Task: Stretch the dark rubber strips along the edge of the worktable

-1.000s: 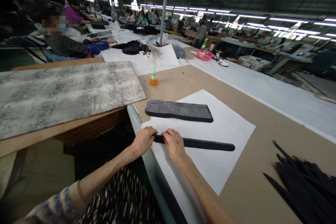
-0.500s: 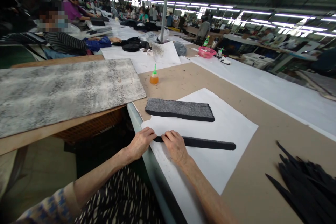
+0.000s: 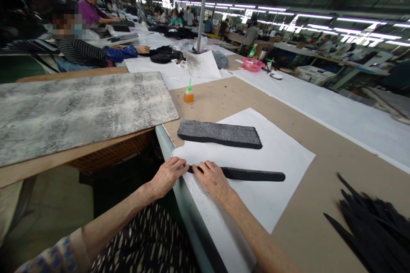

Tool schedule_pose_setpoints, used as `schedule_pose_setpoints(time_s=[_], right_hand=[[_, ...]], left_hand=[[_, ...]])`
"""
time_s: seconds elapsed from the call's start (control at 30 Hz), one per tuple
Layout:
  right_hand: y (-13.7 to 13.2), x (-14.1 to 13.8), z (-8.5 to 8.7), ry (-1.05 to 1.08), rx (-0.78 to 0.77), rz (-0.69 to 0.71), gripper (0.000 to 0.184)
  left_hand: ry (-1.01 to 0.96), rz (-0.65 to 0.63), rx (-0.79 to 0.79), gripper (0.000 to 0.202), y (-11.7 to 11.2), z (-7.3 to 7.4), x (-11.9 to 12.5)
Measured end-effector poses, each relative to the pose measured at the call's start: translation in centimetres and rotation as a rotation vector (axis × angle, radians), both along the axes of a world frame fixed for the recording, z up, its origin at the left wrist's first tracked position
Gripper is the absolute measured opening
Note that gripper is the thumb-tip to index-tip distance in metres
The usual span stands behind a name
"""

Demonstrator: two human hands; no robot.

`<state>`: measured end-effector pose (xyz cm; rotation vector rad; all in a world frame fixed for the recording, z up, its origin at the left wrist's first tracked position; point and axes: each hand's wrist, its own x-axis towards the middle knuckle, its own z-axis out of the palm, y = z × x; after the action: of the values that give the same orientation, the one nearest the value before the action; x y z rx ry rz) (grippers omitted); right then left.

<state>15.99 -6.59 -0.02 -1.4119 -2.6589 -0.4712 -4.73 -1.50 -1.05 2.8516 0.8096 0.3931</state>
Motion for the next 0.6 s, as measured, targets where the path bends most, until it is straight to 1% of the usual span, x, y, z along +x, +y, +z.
schedule_pose_setpoints(time_s=[0.13,0.23,0.3,0.37,0.43,0.5,0.6], right_hand=[[0.1,-0.2,0.2,-0.017,-0.01,-0.004,0.037],[-0.1,0.0,0.3,-0.025,-0.003,0.005,0.038],[-0.5,0.3,0.3,-0.022,0.001,0.006,0.039],[-1.1,0.7,0.4,-0.016,0.001,-0.002,0.039],[-1.6,0.7,0.5,-0.011,0.0,-0.016,0.04],[-1.9,0.3,0.5,0.003,0.006,-0.019,0.038],[-1.6,-1.3,0.6,0.038,0.015,0.008,0.033]], left_hand=[[-0.093,0.089,0.036,0.041,0.1,-1.0,-1.0],[-0.12,0.105,0.038,0.042,0.2,-1.3,-1.3],[-0.163,0.11,0.002,0.042,0.3,-1.4,-1.5],[-0.236,0.127,-0.066,0.043,0.2,-1.5,-1.6],[-0.36,0.17,-0.152,0.042,-0.1,-1.5,-1.6],[-0.532,0.257,-0.264,0.036,-0.6,-1.5,-1.5],[-0.746,0.45,-0.494,0.025,-1.3,-1.5,-1.6]])
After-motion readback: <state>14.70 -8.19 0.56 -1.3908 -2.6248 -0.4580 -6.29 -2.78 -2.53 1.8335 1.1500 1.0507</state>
